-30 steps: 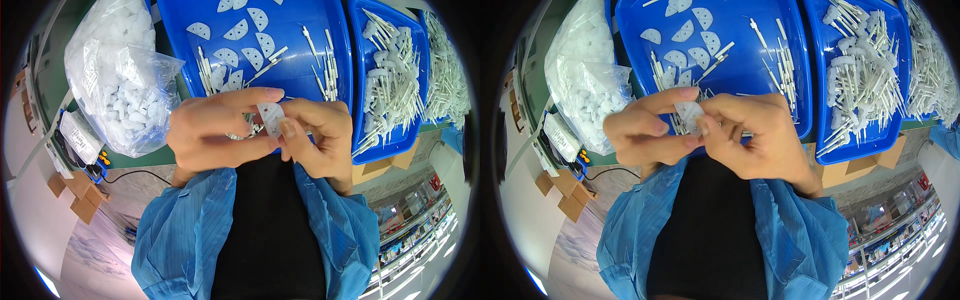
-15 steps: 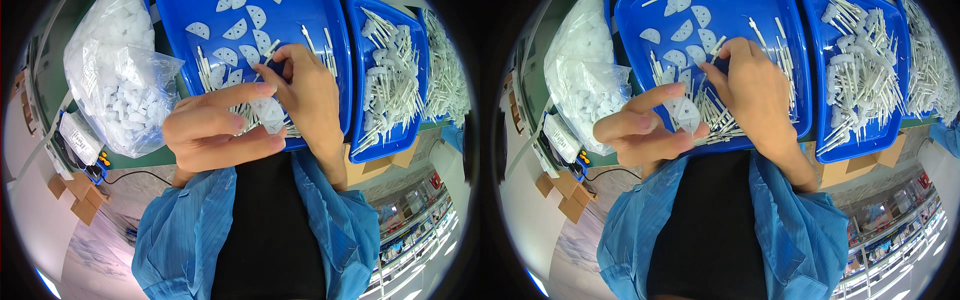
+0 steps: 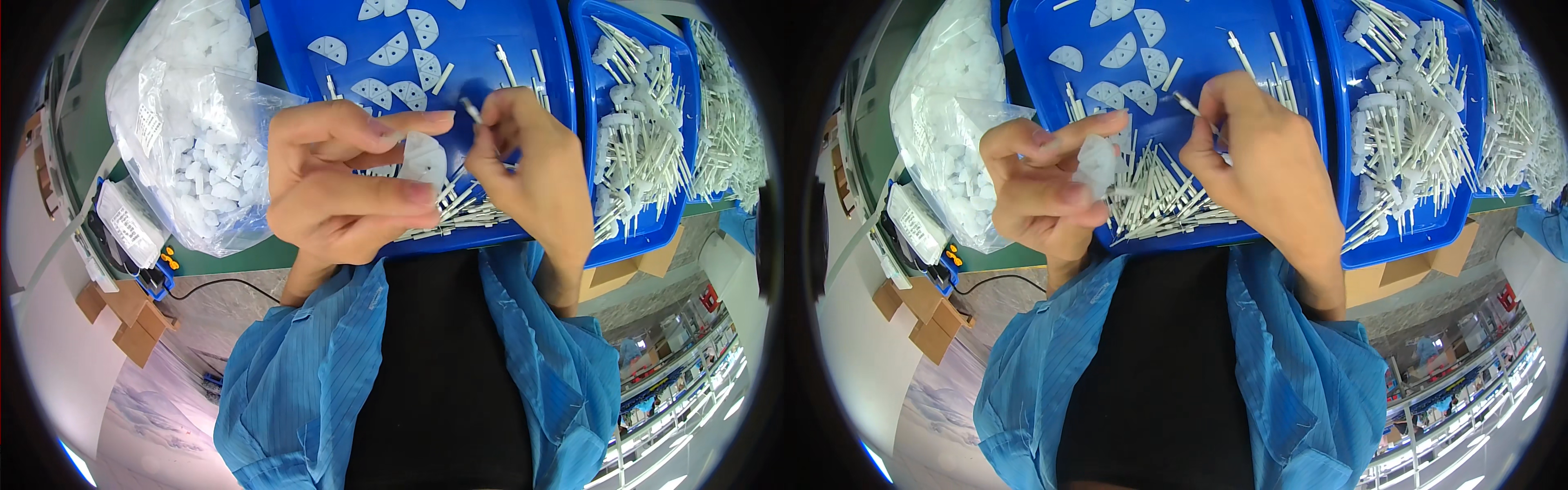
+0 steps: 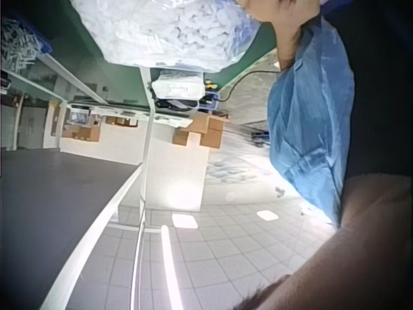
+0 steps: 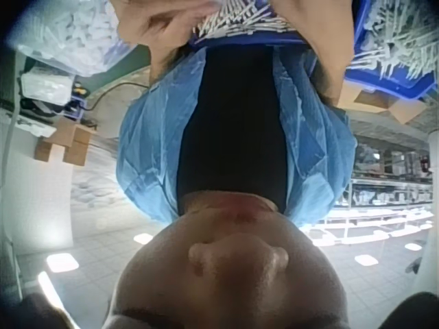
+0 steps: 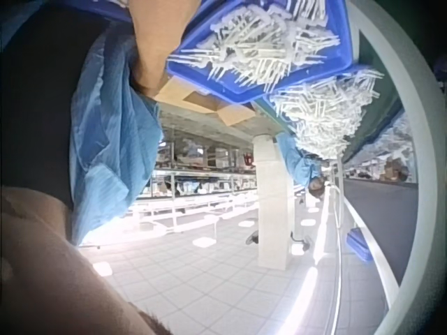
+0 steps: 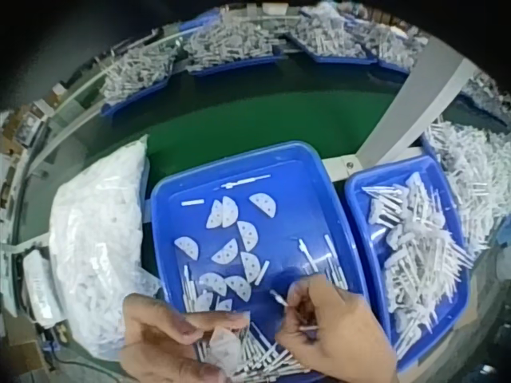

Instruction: The person assembles small white plastic components by hand. They pick a semi-circular plastic piece and a thin rod from blue trays, insert the rod into the piece, and place the finished assembly into a separate tray. The process is repeated continuously throughout the clip.

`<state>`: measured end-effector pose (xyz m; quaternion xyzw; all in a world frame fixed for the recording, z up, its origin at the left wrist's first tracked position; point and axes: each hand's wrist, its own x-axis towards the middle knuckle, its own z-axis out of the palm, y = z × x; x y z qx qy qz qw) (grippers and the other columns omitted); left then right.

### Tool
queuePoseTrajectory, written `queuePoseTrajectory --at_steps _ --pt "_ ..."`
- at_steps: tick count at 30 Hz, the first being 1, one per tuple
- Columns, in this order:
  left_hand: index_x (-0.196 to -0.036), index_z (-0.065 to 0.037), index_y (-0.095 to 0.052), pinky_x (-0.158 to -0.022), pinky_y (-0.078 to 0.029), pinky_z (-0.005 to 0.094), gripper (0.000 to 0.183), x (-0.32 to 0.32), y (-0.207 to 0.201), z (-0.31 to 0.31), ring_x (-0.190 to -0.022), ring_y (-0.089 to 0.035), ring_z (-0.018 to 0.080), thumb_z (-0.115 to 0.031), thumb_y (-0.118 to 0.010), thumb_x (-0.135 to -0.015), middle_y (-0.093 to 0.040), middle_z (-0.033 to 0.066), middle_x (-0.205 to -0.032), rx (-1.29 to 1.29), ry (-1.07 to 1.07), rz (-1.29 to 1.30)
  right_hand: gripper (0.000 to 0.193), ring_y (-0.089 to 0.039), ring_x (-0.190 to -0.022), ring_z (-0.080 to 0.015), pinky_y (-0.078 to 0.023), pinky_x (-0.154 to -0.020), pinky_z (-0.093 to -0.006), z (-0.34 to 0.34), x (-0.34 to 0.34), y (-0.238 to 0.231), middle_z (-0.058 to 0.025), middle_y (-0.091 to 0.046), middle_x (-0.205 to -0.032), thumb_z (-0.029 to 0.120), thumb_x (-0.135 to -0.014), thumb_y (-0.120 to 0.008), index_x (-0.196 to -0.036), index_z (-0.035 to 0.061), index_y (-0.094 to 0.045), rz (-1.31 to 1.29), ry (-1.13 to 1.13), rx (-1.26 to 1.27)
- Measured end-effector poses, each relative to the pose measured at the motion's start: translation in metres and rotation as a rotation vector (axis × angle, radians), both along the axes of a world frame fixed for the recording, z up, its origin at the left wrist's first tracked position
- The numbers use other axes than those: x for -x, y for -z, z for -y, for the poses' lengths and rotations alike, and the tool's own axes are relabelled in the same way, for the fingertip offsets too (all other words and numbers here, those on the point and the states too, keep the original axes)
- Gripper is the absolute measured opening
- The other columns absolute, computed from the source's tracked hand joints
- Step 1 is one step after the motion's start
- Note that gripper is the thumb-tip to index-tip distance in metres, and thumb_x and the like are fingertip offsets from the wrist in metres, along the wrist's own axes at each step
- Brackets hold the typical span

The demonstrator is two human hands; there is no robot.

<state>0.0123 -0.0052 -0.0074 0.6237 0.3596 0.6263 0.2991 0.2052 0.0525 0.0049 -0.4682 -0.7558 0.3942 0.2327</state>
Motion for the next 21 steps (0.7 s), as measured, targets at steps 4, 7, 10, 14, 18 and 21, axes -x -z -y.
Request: queuePoseTrajectory --at_steps 4,7,10,14,18,21 --pt "-0.098 -0.003 -0.053 -0.079 -0.064 0.0432 0.029 -0.01 0.002 0.003 -0.092 -0.069 0.041 -0.01 -0.077 -0.083 -0.045 0.0108 -0.11 0.156 0.019 0.492 0.012 -0.059 -0.053 -0.0215 -0.044 -0.051 -0.0327 0.016 -0.002 -0.033 -0.0116 -0.057 -0.065 0.003 -0.09 -0.055 -0.101 0.0016 -0.051 -0.239 0.103 0.42" --pt "-0.098 -0.007 -0.038 -0.078 -0.066 0.0431 0.039 -0.012 -0.011 0.003 -0.092 -0.067 0.0493 -0.026 -0.071 -0.091 -0.044 0.0086 -0.106 0.351 -0.052 0.538 0.014 -0.051 -0.058 -0.0107 -0.04 -0.053 -0.0251 0.027 0.004 -0.048 -0.0073 -0.06 -0.073 0.008 -0.097 -0.051 -0.107 0.0013 -0.056 -0.308 -0.044 0.464" --pt "-0.1 -0.005 -0.038 -0.079 -0.065 0.0436 0.04 -0.014 -0.011 -0.002 -0.095 -0.066 0.0498 -0.027 -0.071 -0.09 -0.047 0.0093 -0.102 0.405 -0.048 0.543 0.014 -0.056 -0.056 -0.0117 -0.043 -0.052 -0.0254 0.031 0.01 -0.039 -0.0074 -0.063 -0.073 0.009 -0.097 -0.057 -0.107 0.0006 -0.061 -0.333 -0.134 0.215" --pt "-0.104 -0.002 -0.049 -0.089 -0.058 0.0566 0.037 -0.009 0.0 -0.001 -0.09 -0.07 0.0325 -0.03 -0.07 -0.092 -0.05 0.0098 -0.104 0.372 0.034 0.505 0.012 -0.061 -0.047 -0.0223 -0.045 -0.043 -0.0318 0.032 0.022 -0.027 -0.0082 -0.059 -0.062 0.006 -0.091 -0.066 -0.099 0.0012 -0.059 -0.281 -0.051 -0.061" --pt "-0.102 -0.001 -0.053 -0.092 -0.054 0.0609 0.035 -0.011 -0.003 0.0 -0.085 -0.069 0.0261 -0.032 -0.067 -0.093 -0.05 0.0104 -0.105 0.418 0.004 0.535 0.01 -0.059 -0.045 -0.0222 -0.042 -0.039 -0.0323 0.034 0.021 -0.032 -0.0077 -0.057 -0.057 0.006 -0.09 -0.067 -0.093 0.0012 -0.058 -0.192 -0.066 -0.074" --pt "-0.103 -0.001 -0.052 -0.09 -0.055 0.0603 0.033 -0.012 -0.004 0.0 -0.084 -0.069 0.0263 -0.029 -0.066 -0.094 -0.05 0.0114 -0.104 0.414 0.009 0.505 0.01 -0.06 -0.045 -0.0238 -0.042 -0.039 -0.0331 0.036 0.023 -0.032 -0.0084 -0.057 -0.057 0.005 -0.089 -0.066 -0.091 0.0006 -0.058 -0.209 -0.04 0.017"
